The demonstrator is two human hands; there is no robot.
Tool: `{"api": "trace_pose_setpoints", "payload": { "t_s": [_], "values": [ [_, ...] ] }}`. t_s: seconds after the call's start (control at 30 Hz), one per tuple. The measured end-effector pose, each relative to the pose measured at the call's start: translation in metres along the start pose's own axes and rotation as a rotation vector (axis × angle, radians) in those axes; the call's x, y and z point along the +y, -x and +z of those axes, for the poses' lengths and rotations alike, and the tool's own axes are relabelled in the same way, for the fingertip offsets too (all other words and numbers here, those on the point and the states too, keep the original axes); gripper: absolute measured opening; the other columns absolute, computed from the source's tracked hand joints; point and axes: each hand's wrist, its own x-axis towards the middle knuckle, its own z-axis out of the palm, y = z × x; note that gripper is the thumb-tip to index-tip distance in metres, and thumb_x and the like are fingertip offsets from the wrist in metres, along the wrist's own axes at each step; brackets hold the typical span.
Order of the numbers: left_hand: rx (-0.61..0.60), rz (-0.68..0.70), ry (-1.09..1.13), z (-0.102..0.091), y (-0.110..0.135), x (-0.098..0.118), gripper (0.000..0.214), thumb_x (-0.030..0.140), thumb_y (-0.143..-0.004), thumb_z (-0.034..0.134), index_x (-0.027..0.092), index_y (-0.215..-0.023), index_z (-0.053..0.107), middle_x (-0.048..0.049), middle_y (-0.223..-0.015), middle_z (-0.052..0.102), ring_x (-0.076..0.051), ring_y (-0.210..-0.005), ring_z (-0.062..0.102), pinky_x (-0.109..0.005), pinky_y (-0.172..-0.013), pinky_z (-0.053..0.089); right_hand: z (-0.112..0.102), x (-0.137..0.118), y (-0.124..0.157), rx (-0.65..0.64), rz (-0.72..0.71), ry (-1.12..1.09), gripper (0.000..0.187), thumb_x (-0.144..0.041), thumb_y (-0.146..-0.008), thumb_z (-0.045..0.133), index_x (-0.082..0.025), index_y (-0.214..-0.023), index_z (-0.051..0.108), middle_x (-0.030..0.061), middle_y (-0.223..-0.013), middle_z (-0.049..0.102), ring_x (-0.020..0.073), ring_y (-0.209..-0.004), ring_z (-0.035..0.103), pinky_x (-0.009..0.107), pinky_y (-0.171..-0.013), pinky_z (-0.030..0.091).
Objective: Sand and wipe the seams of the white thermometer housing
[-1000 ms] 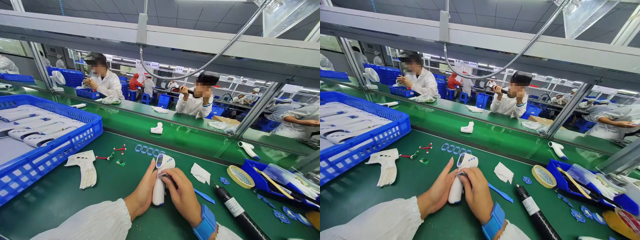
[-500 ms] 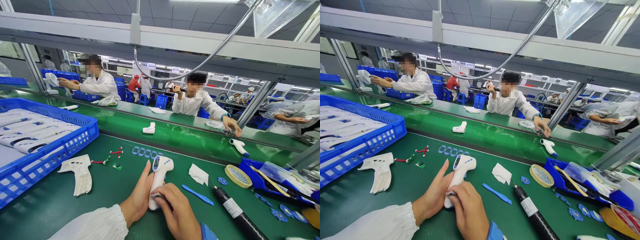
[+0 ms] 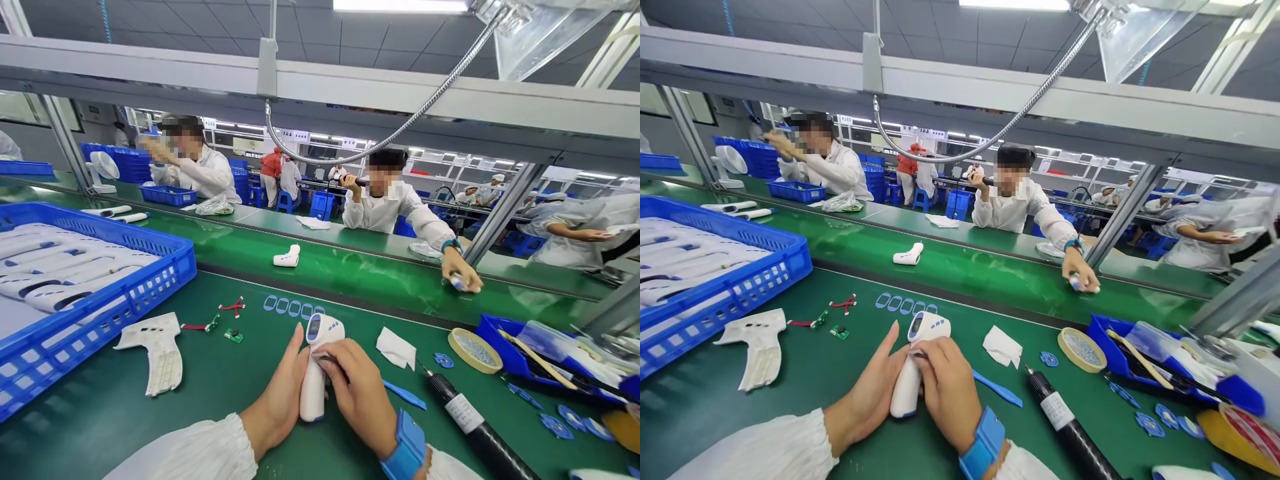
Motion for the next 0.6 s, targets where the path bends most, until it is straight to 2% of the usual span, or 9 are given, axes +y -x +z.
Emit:
{"api": "trace_pose_setpoints", "payload": {
  "t_s": [0.13,0.33,0.5,0.6],
  "values": [
    [-0.001,-0.045,0.041,-0.0016,-0.0008,-0.0013,0.069,0.065,-0.078,0.028,0.014,-0.119,0.047,-0.0016,-0.071,0.056,-0.013,-0.061,0.047,-0.024,-0.056,0.031,-0.0006,-0.0034,0.0027,-0.076,-0.030,-0.029,0.020,-0.014,-0.088,0.038,-0.021,-0.096,0.054,0.0041,-0.085,0.055,0.0168,-0.078,0.051,0.028,-0.066,0.044],
    [0.031,-0.012,0.022,-0.0005,-0.0006,-0.0010,0.065,0.063,-0.080,0.029,0.012,-0.115,0.050,0.0007,-0.059,0.049,-0.012,-0.055,0.043,-0.023,-0.053,0.029,0.0007,0.0014,0.0011,0.020,-0.038,0.064,0.020,-0.013,-0.087,0.037,-0.018,-0.096,0.054,0.0067,-0.087,0.055,0.0186,-0.081,0.050,0.031,-0.067,0.044],
    [0.026,-0.061,0.063,-0.0013,-0.0005,-0.0015,0.070,0.067,-0.077,0.028,0.012,-0.115,0.048,0.0027,-0.056,0.044,-0.010,-0.047,0.036,-0.021,-0.046,0.023,0.0013,-0.0005,0.0046,-0.094,-0.059,0.040,0.021,-0.012,-0.087,0.036,-0.020,-0.095,0.054,0.0049,-0.083,0.054,0.0171,-0.076,0.049,0.029,-0.063,0.042],
    [0.015,-0.004,0.013,-0.0011,-0.0009,-0.0020,0.066,0.064,-0.079,0.031,0.012,-0.115,0.048,0.0012,-0.059,0.049,-0.012,-0.053,0.043,-0.023,-0.052,0.029,-0.0004,0.0014,0.0004,-0.007,-0.050,0.085,0.019,-0.013,-0.087,0.037,-0.019,-0.094,0.054,0.0061,-0.084,0.054,0.0183,-0.078,0.049,0.031,-0.066,0.042]
  ]
}}
